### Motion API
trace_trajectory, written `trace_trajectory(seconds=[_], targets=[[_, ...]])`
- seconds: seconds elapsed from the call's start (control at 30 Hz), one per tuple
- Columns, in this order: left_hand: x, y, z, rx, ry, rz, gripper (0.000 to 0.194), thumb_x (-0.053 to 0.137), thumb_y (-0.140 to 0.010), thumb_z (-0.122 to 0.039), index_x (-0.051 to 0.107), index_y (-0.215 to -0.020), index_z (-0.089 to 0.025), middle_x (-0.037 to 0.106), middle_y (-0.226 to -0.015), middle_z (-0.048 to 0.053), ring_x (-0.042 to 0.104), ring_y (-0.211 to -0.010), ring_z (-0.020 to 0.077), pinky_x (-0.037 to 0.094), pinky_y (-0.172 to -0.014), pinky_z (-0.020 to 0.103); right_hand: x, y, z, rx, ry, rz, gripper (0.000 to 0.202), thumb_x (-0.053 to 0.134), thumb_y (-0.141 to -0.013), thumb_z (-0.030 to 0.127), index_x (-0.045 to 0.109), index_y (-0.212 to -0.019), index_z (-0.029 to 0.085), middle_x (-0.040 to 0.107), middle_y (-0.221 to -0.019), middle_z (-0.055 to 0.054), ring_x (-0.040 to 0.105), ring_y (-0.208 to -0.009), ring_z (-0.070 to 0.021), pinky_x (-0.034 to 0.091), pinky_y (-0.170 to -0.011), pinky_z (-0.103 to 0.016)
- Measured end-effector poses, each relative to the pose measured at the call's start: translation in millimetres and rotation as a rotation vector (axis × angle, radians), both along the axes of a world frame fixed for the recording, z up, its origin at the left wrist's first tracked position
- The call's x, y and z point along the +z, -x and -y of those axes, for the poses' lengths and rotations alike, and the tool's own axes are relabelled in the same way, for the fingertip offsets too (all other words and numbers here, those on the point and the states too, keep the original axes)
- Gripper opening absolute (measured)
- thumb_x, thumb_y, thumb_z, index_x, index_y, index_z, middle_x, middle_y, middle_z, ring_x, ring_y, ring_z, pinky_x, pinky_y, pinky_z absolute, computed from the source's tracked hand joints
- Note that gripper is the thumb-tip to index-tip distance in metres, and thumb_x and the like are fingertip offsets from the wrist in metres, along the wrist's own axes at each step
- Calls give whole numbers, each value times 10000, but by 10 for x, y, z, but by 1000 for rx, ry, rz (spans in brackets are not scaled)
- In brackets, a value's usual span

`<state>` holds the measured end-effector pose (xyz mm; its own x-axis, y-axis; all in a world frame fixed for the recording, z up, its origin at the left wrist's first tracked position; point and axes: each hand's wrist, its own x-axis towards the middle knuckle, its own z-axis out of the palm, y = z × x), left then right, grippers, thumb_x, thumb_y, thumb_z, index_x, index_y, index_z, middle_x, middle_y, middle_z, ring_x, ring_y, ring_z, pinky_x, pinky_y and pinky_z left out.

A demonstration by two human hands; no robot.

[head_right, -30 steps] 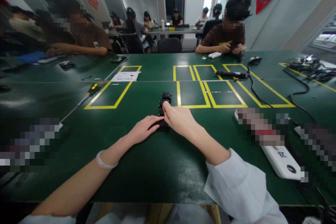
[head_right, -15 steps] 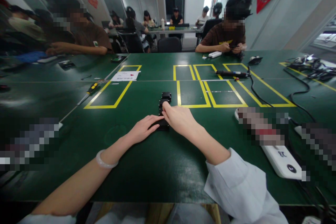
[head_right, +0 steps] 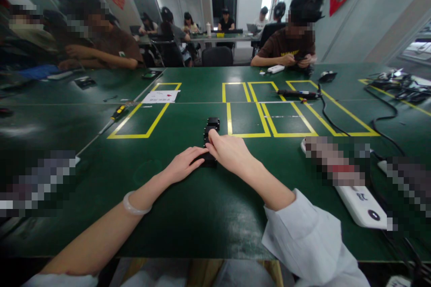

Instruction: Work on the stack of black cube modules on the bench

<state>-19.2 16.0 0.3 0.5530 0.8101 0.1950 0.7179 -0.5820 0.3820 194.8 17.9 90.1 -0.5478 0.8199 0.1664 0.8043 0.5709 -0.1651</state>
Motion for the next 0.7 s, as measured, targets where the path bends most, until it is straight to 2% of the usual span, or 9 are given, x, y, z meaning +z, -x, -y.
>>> trace_trajectory(seconds=[0.47,0.7], targets=[[29,-8,6,1,24,-10,395,351,-975,-364,426,-1354,-282,551,-1219,45,509,-1091,205,424,-950,359,14,0,8,-14,-18,29,170,345,-939,257,468,-1039,197,672,-808,-36,594,-651,-145,237,-533,-246],[7,-9,1,4,17,-5,392,351,-975,-365,427,-1347,-267,555,-1218,43,509,-1097,206,423,-956,366,11,-8,4,3,-18,5,192,363,-950,338,474,-1015,196,667,-777,-28,599,-652,-158,241,-529,-242]])
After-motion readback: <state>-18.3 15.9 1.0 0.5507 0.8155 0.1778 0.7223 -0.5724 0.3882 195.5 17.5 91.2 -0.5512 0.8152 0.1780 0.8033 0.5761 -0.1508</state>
